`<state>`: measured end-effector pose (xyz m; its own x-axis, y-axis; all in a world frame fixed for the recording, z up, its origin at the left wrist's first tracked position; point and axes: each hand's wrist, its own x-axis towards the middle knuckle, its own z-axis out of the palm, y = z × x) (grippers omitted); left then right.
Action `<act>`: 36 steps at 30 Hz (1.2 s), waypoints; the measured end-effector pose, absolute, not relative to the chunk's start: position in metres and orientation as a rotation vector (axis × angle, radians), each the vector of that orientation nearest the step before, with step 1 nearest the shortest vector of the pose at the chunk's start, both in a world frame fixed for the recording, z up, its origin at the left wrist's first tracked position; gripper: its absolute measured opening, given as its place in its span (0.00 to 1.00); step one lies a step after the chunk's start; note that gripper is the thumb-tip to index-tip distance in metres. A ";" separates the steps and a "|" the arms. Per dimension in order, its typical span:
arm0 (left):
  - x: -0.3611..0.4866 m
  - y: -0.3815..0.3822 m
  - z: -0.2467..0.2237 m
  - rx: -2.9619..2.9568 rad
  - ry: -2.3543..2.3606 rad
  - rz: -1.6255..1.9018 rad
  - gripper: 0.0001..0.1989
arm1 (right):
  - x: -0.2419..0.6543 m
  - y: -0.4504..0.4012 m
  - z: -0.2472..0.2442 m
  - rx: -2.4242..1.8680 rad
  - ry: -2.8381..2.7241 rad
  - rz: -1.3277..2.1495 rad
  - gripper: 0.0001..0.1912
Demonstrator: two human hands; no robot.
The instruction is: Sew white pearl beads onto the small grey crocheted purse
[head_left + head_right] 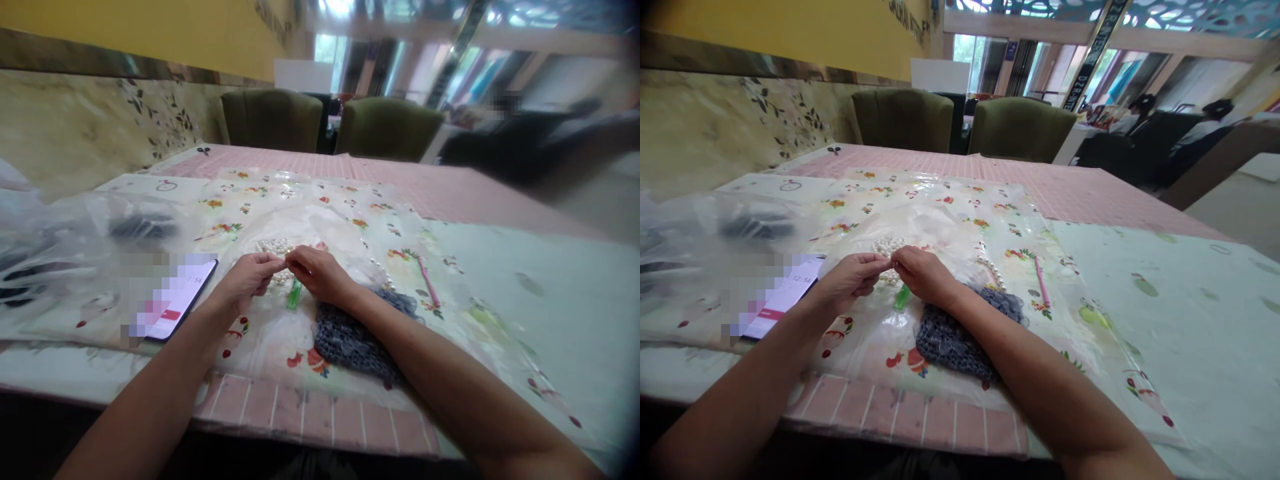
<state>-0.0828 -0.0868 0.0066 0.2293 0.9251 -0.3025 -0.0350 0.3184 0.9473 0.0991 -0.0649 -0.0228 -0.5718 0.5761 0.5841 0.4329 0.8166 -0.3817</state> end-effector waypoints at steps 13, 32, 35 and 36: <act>-0.079 -0.090 0.002 0.966 0.973 0.901 0.14 | 0.098 -0.078 -0.018 -0.788 -2.070 0.505 0.05; -0.067 -0.098 0.004 0.953 0.909 1.056 0.14 | 0.092 -0.078 -0.019 -0.695 -1.577 1.172 0.11; -0.069 -0.098 0.006 0.974 0.880 1.042 0.14 | 0.092 -0.076 -0.018 -0.649 -1.442 1.314 0.14; -0.069 -0.098 0.006 0.974 0.877 1.040 0.15 | 0.092 -0.076 -0.018 -0.641 -1.410 1.336 0.14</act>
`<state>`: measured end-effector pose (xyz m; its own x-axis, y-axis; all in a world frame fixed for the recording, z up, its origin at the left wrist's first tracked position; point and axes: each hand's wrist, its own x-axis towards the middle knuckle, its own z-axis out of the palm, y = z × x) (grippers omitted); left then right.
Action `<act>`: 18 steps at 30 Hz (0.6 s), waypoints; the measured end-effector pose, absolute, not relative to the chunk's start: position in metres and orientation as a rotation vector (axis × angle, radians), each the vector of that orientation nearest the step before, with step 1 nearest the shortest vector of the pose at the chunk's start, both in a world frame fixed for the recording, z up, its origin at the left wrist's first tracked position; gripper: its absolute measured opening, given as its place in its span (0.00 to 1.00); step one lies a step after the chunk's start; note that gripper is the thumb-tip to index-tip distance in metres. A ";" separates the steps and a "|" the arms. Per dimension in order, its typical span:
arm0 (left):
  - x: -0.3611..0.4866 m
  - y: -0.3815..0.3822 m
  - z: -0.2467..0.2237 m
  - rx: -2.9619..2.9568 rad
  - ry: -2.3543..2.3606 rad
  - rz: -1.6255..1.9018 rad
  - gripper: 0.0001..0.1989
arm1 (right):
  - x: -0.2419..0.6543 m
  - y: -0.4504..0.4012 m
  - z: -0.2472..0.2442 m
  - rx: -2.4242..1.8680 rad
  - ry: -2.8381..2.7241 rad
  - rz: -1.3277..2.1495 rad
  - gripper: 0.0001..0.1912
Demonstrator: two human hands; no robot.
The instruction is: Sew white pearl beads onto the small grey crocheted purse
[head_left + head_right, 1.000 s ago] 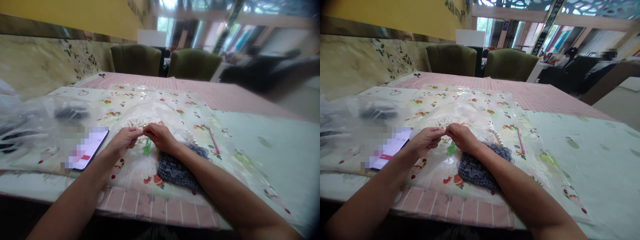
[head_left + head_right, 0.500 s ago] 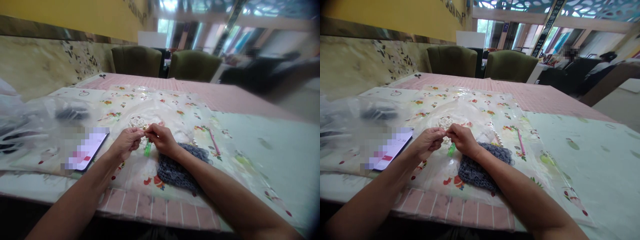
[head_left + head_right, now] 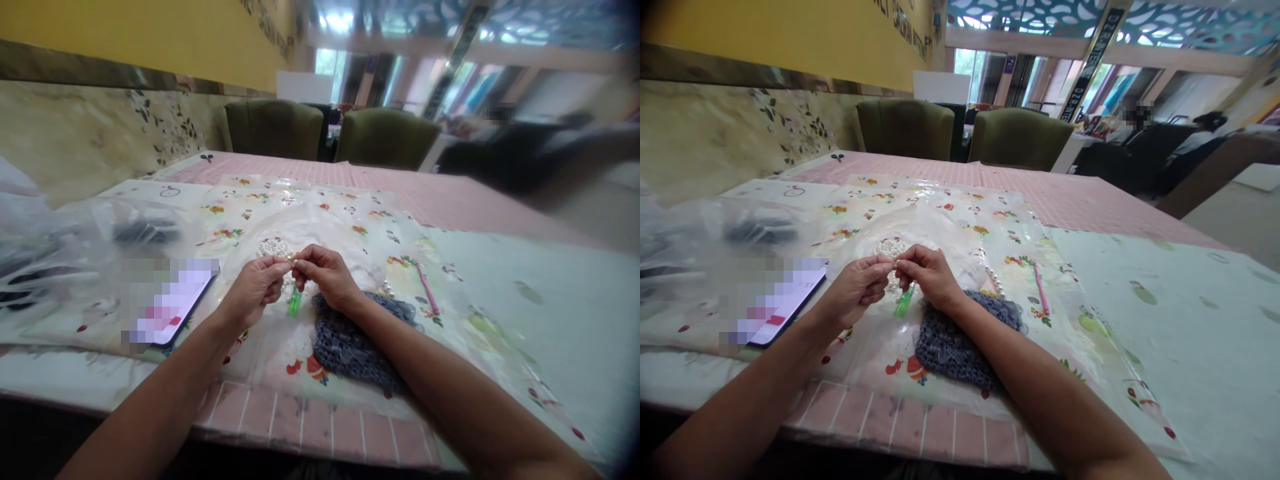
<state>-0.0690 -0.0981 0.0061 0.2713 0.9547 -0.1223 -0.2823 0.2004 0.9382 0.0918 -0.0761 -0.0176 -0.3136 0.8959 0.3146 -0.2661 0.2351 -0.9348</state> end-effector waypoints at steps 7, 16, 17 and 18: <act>-0.069 -0.098 0.007 0.953 0.881 1.035 0.16 | 0.090 -0.076 -0.016 -0.654 -1.382 1.356 0.15; -0.068 -0.096 0.007 0.968 0.947 1.021 0.13 | 0.092 -0.076 -0.012 -0.766 -1.441 1.268 0.13; -0.068 -0.095 0.007 0.948 0.959 1.033 0.13 | 0.093 -0.074 -0.010 -0.833 -1.454 1.211 0.12; -0.069 -0.094 0.008 0.924 0.963 1.044 0.13 | 0.095 -0.072 -0.008 -0.927 -1.486 1.116 0.12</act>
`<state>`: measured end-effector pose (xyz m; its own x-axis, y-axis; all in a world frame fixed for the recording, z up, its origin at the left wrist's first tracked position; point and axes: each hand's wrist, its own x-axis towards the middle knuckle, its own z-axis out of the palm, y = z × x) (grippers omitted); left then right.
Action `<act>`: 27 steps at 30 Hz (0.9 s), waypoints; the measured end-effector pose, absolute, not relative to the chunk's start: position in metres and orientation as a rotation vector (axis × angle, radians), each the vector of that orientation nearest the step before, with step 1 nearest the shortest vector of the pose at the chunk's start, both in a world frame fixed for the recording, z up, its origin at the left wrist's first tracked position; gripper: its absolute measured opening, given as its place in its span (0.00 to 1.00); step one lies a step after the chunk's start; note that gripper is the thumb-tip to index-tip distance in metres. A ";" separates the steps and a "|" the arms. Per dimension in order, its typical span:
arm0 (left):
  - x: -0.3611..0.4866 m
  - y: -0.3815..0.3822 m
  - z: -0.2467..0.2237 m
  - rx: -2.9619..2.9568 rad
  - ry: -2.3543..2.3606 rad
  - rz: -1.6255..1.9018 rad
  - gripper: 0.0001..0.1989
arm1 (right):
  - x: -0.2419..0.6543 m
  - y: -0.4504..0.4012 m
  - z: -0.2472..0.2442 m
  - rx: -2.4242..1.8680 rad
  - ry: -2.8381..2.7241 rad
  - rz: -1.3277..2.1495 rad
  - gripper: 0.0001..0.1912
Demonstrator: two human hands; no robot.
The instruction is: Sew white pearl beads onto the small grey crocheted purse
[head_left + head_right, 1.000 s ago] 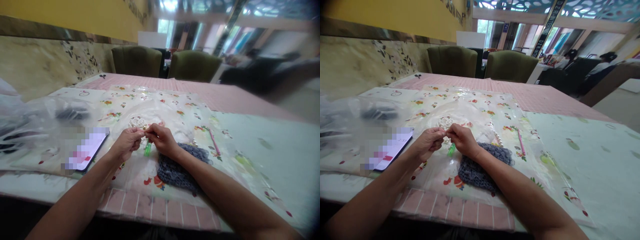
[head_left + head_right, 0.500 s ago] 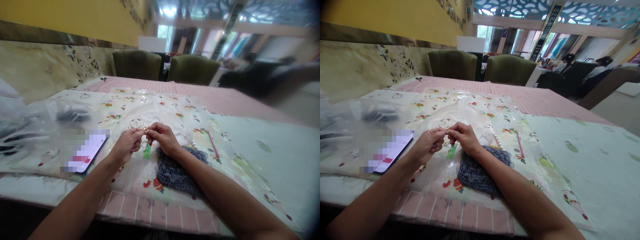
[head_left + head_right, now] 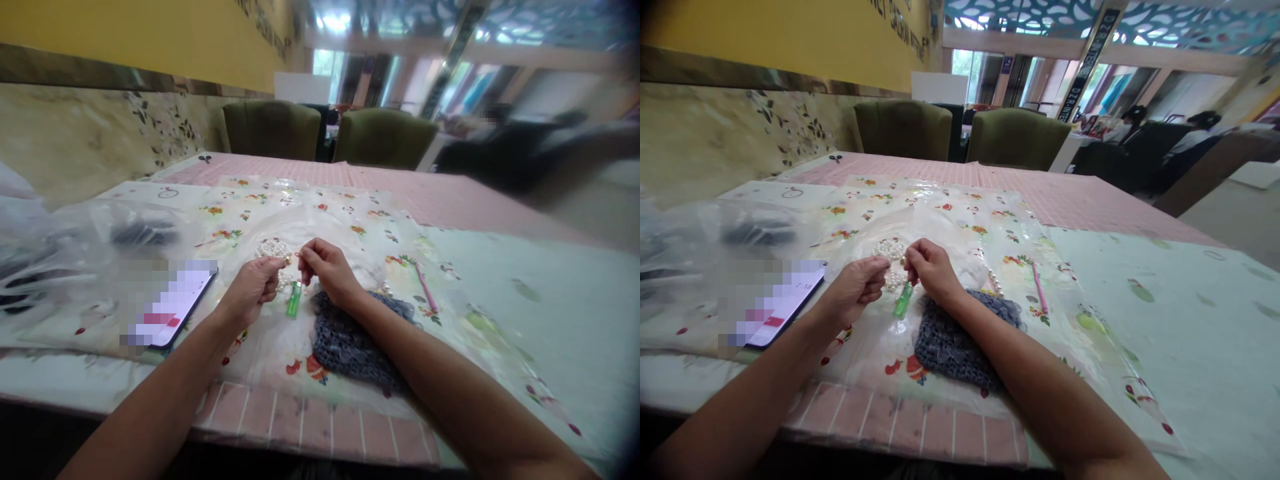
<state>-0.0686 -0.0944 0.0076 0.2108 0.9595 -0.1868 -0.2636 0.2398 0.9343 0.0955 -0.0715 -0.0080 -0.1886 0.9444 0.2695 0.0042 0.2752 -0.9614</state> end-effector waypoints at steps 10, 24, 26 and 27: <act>-0.075 -0.089 0.008 0.864 0.930 1.082 0.14 | 0.100 -0.041 0.008 -1.533 -2.014 0.427 0.25; -0.072 -0.098 0.008 0.951 0.756 0.960 0.20 | 0.086 -0.100 0.019 -0.872 -1.768 0.938 0.02; -0.072 -0.099 0.006 0.956 0.755 0.950 0.20 | 0.086 -0.101 0.019 -0.888 -1.787 0.856 0.03; -0.072 -0.099 0.006 0.959 0.755 0.950 0.21 | 0.086 -0.102 0.018 -0.893 -1.794 0.841 0.03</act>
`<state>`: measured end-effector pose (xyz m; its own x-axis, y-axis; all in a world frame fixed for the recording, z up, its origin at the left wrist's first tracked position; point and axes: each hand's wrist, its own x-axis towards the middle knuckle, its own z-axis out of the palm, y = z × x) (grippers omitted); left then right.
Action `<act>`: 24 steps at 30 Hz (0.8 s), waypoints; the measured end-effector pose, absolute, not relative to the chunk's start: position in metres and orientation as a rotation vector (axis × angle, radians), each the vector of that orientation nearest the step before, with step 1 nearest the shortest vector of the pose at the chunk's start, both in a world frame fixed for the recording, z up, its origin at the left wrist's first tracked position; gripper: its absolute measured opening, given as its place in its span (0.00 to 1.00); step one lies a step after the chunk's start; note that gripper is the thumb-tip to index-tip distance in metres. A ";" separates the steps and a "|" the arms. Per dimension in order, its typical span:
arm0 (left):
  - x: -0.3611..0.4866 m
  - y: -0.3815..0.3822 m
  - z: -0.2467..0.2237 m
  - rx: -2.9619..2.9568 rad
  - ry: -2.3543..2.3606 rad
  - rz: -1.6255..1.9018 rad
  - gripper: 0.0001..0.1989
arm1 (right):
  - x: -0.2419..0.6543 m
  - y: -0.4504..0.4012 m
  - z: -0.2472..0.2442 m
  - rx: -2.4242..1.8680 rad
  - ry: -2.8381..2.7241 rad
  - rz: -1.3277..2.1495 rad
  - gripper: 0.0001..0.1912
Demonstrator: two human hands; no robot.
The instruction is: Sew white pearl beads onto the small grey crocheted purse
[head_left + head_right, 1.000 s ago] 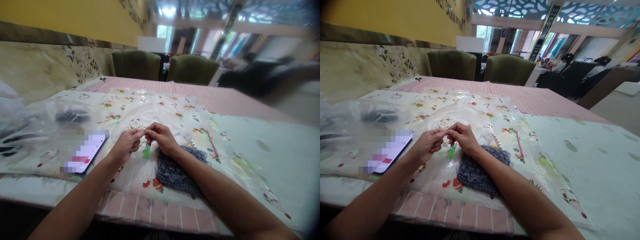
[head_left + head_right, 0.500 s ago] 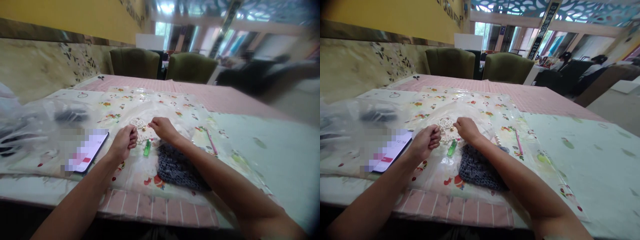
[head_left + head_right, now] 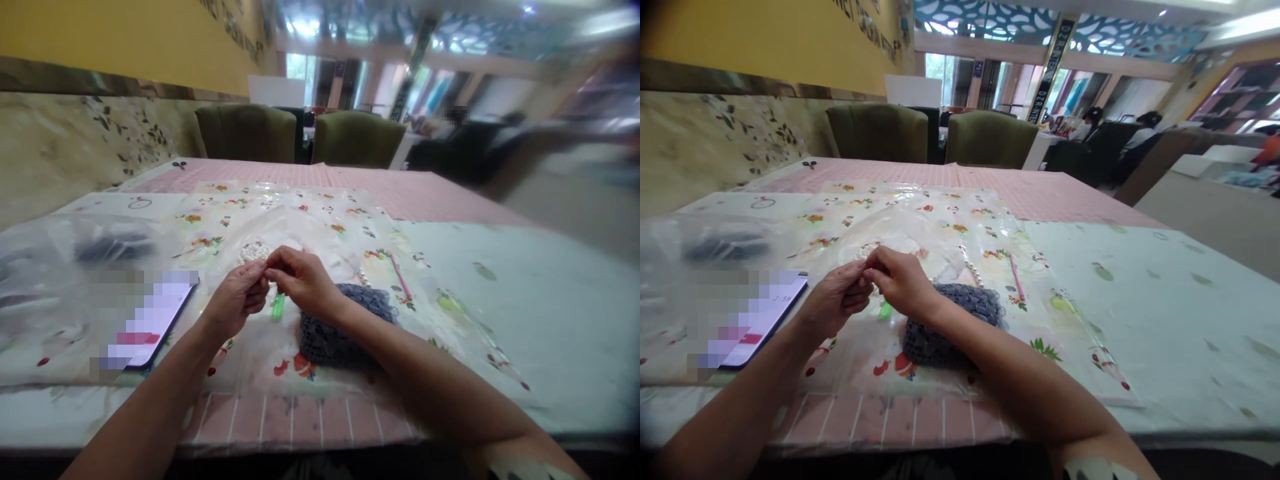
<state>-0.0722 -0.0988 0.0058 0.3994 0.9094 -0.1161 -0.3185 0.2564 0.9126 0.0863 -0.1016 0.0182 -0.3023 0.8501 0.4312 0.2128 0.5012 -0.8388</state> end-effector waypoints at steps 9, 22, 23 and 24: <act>-0.072 -0.101 0.007 1.013 0.757 0.926 0.25 | 0.089 -0.111 0.030 -0.878 -1.900 0.707 0.06; -0.073 -0.095 0.008 1.025 1.026 1.291 0.15 | 0.224 -0.048 0.066 -1.687 -1.326 -0.181 0.20; -0.074 -0.094 0.008 1.026 1.044 1.319 0.13 | 0.232 -0.043 0.065 -1.754 -1.306 -0.239 0.17; -0.074 -0.093 0.008 1.023 1.063 1.343 0.12 | 0.236 -0.043 0.067 -1.771 -1.309 -0.285 0.16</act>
<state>-0.0742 -0.0935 0.0080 -0.0407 0.9992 0.0015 -0.2282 -0.0108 0.9736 0.2361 -0.0428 0.0665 0.4161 0.6522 0.6336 0.8568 -0.0478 -0.5135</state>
